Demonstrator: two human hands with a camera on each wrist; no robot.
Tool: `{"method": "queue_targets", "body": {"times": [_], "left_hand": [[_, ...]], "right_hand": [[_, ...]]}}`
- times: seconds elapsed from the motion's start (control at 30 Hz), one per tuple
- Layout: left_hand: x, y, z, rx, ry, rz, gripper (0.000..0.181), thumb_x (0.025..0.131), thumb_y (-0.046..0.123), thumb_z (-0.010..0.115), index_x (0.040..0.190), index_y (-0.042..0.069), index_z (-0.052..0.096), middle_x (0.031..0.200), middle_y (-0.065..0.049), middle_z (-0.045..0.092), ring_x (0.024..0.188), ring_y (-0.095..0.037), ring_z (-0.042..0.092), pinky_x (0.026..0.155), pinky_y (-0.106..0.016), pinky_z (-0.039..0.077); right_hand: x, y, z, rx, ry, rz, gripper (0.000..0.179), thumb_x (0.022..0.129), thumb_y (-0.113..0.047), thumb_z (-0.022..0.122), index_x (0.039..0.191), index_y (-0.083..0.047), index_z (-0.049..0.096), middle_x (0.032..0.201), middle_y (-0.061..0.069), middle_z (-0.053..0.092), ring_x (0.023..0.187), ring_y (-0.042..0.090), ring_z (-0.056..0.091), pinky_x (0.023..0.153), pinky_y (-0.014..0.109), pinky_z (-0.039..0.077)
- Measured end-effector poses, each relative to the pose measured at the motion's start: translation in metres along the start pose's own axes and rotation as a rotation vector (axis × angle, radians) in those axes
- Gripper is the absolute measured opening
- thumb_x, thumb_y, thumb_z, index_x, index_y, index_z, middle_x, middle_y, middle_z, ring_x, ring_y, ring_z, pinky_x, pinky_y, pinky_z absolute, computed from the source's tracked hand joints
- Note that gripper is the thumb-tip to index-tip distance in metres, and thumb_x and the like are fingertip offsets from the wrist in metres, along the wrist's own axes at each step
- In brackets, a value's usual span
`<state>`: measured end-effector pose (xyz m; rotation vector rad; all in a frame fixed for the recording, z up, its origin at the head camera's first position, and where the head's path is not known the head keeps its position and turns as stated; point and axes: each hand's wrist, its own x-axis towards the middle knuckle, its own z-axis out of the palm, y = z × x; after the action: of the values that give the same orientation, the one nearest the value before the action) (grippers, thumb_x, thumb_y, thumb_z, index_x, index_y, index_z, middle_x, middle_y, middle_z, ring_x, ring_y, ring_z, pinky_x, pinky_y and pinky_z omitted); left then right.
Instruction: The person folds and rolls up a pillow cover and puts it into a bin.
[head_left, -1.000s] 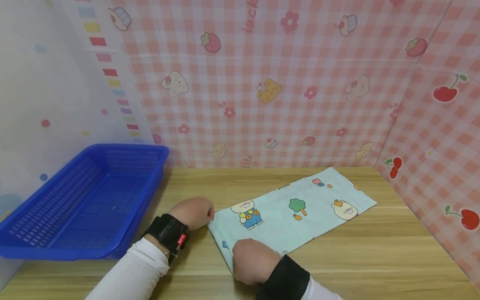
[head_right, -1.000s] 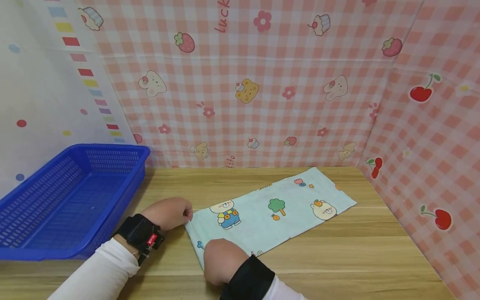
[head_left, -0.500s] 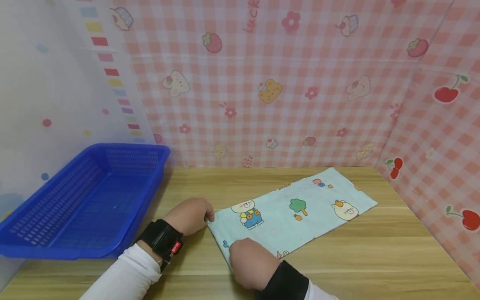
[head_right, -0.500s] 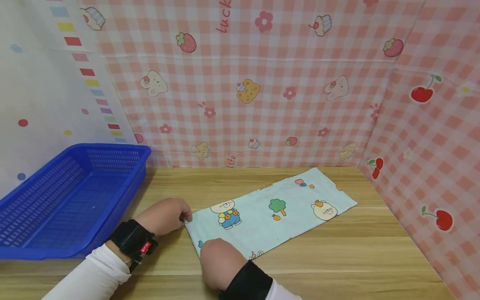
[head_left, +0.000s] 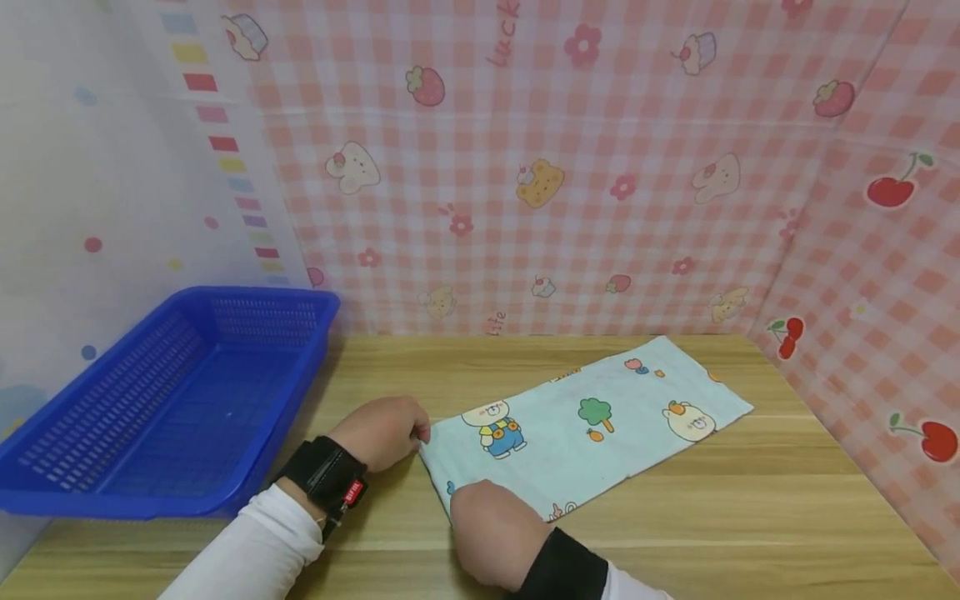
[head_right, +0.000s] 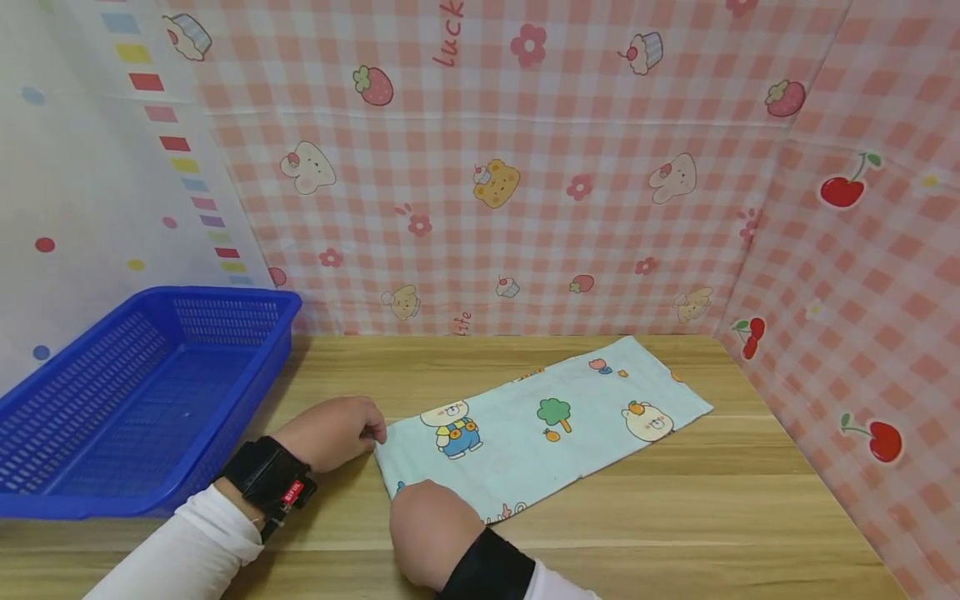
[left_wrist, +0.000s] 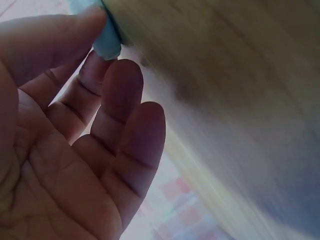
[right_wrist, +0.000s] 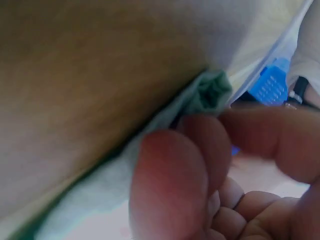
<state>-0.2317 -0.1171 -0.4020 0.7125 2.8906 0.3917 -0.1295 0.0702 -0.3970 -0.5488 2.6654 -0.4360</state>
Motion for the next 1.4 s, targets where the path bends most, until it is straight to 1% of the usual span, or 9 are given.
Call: {"method": "queue_targets", "body": {"times": [0.2,0.47,0.63,0.73,0.87,0.97,1.1,1.27,1.4], "left_hand": [[0.001,0.002,0.000,0.027,-0.021,-0.005,0.016,0.096,0.008,0.073,0.085,0.019,0.072,0.093,0.005,0.067,0.085,-0.013,0.061,0.084,-0.038,0.055],[0.010,0.003,-0.002,0.036,-0.131,0.008,0.022,0.101,0.009,0.066,0.081,0.018,0.066,0.089,0.003,0.061,0.082,-0.015,0.056,0.080,-0.036,0.050],[0.017,0.006,-0.004,0.019,-0.154,0.012,0.026,0.100,0.009,0.067,0.075,0.016,0.063,0.079,0.003,0.060,0.073,-0.015,0.055,0.072,-0.033,0.046],[0.020,0.009,-0.004,0.010,-0.146,-0.007,0.026,0.099,0.011,0.069,0.075,0.017,0.063,0.077,0.004,0.060,0.072,-0.014,0.055,0.071,-0.032,0.045],[0.021,0.012,-0.003,-0.004,-0.096,-0.012,0.026,0.097,0.010,0.072,0.074,0.018,0.062,0.075,0.005,0.059,0.071,-0.015,0.055,0.071,-0.032,0.046],[0.020,0.013,-0.002,-0.008,-0.048,0.005,0.026,0.095,0.008,0.073,0.074,0.018,0.061,0.074,0.005,0.059,0.071,-0.015,0.055,0.071,-0.033,0.046],[0.017,0.011,0.000,0.005,-0.015,0.041,0.023,0.095,0.007,0.073,0.075,0.017,0.068,0.077,0.005,0.064,0.075,-0.014,0.058,0.077,-0.035,0.051],[0.012,0.007,0.001,-0.001,-0.014,0.085,0.021,0.086,-0.006,0.073,0.082,0.014,0.079,0.090,0.003,0.073,0.087,-0.015,0.066,0.088,-0.038,0.057],[0.008,0.004,0.001,0.049,0.007,0.163,0.020,0.083,-0.007,0.075,0.084,0.013,0.080,0.088,0.005,0.069,0.084,-0.012,0.064,0.083,-0.034,0.058]], "right_hand": [[0.001,-0.004,0.000,-0.023,-0.002,-0.024,0.020,0.097,-0.010,0.066,0.078,-0.011,0.062,0.067,-0.001,0.052,0.057,0.014,0.046,0.052,0.028,0.038],[0.004,0.013,-0.005,0.166,-0.066,0.060,0.019,0.091,-0.008,0.070,0.073,-0.010,0.064,0.062,0.000,0.052,0.053,0.016,0.048,0.050,0.028,0.036],[0.009,0.024,-0.004,0.174,-0.089,0.068,0.022,0.094,-0.011,0.071,0.072,-0.010,0.066,0.061,0.001,0.053,0.053,0.018,0.050,0.050,0.029,0.038],[0.014,0.030,-0.003,0.129,-0.118,0.064,0.024,0.095,-0.015,0.070,0.072,-0.012,0.065,0.062,0.000,0.053,0.054,0.017,0.051,0.052,0.029,0.040],[0.015,0.033,-0.006,0.085,-0.116,0.050,0.026,0.094,-0.017,0.073,0.069,-0.014,0.065,0.063,-0.002,0.055,0.056,0.016,0.051,0.055,0.029,0.040],[0.011,0.029,-0.009,0.122,-0.084,0.049,0.021,0.092,-0.013,0.075,0.074,-0.013,0.064,0.067,-0.002,0.057,0.060,0.015,0.051,0.057,0.028,0.039],[0.005,0.021,-0.008,0.168,-0.062,0.055,0.015,0.092,-0.004,0.071,0.083,-0.013,0.062,0.073,-0.001,0.057,0.064,0.016,0.050,0.058,0.028,0.039],[-0.002,0.012,-0.006,0.043,-0.007,0.004,0.014,0.094,-0.005,0.067,0.083,-0.011,0.064,0.070,-0.001,0.054,0.061,0.015,0.047,0.056,0.028,0.039],[-0.004,0.007,-0.002,0.008,0.019,0.003,0.016,0.095,-0.008,0.067,0.080,-0.011,0.063,0.069,-0.001,0.053,0.059,0.015,0.046,0.055,0.028,0.038]]}}
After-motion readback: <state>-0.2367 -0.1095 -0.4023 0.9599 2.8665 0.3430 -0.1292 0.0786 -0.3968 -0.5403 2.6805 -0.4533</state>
